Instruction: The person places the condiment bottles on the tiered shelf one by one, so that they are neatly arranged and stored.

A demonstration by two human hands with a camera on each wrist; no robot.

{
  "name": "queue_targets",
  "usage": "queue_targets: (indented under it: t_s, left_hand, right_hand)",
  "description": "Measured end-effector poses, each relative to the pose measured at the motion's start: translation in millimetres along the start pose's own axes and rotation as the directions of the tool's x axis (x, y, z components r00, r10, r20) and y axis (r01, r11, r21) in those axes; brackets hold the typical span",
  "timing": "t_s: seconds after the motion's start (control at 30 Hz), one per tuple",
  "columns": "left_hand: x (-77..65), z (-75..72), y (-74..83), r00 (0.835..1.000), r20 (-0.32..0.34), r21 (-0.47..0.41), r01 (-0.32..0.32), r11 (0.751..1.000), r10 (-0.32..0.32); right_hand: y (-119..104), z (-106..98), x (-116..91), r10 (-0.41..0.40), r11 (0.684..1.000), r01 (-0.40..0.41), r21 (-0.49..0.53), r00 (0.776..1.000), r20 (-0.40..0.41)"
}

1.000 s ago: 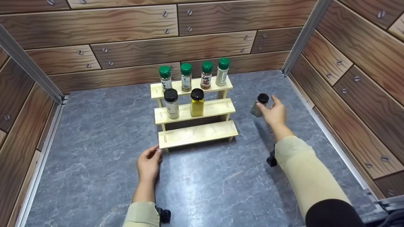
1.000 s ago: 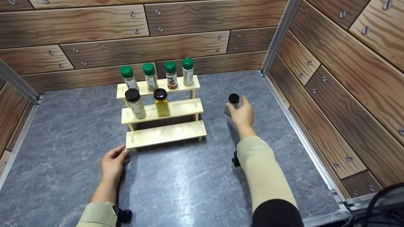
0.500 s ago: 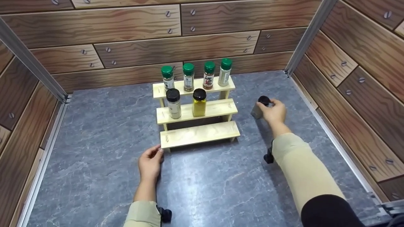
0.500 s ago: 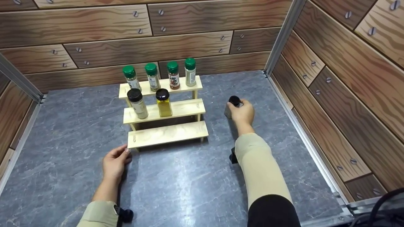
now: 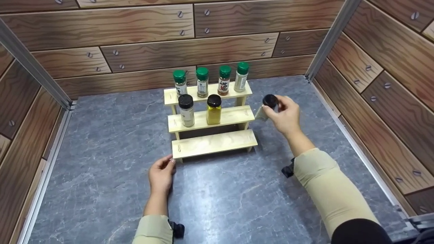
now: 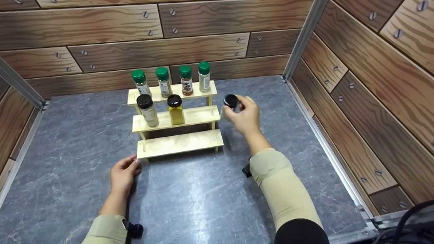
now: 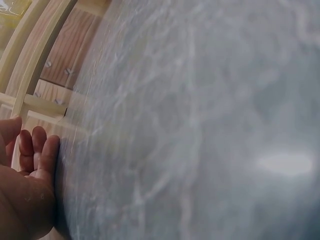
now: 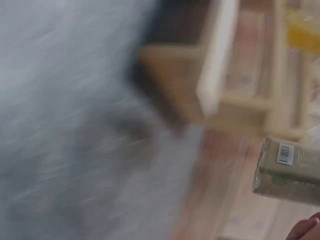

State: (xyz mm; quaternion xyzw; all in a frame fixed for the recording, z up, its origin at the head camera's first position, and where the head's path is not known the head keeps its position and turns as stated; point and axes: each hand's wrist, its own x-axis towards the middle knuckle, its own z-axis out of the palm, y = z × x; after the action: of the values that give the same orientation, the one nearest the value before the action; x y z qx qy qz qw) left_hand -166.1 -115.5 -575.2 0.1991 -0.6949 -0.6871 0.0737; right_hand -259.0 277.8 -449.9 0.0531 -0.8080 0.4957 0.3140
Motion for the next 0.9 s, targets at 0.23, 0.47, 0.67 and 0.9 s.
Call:
queue_targets:
  t_s: [0.23,0.47,0.67,0.9]
  left_hand:
    - [0.8,3.5,-1.3,1.000,-0.001,0.006,0.012,1.000,-0.012]
    - [-0.5,8.6,-0.7,1.000,0.007,0.008,0.012,1.000,-0.012]
    - [-2.2,10.1,-0.5,1.000,0.005,0.022,0.017,1.000,-0.017]
    - [-1.1,8.9,1.8,1.000,0.007,0.011,0.005,1.000,-0.005]
  right_hand:
    - [-41.2,20.3,7.8,-0.127,0.982,0.105,0.158,0.982,0.141]
    - [-70.0,35.8,14.0,-0.034,0.992,-0.006,0.128,0.950,0.309]
    - [-45.8,43.4,19.1,0.106,0.982,-0.153,0.108,0.930,0.352]
    - [-30.9,48.3,21.2,0.089,0.978,-0.149,0.149,0.934,0.347]
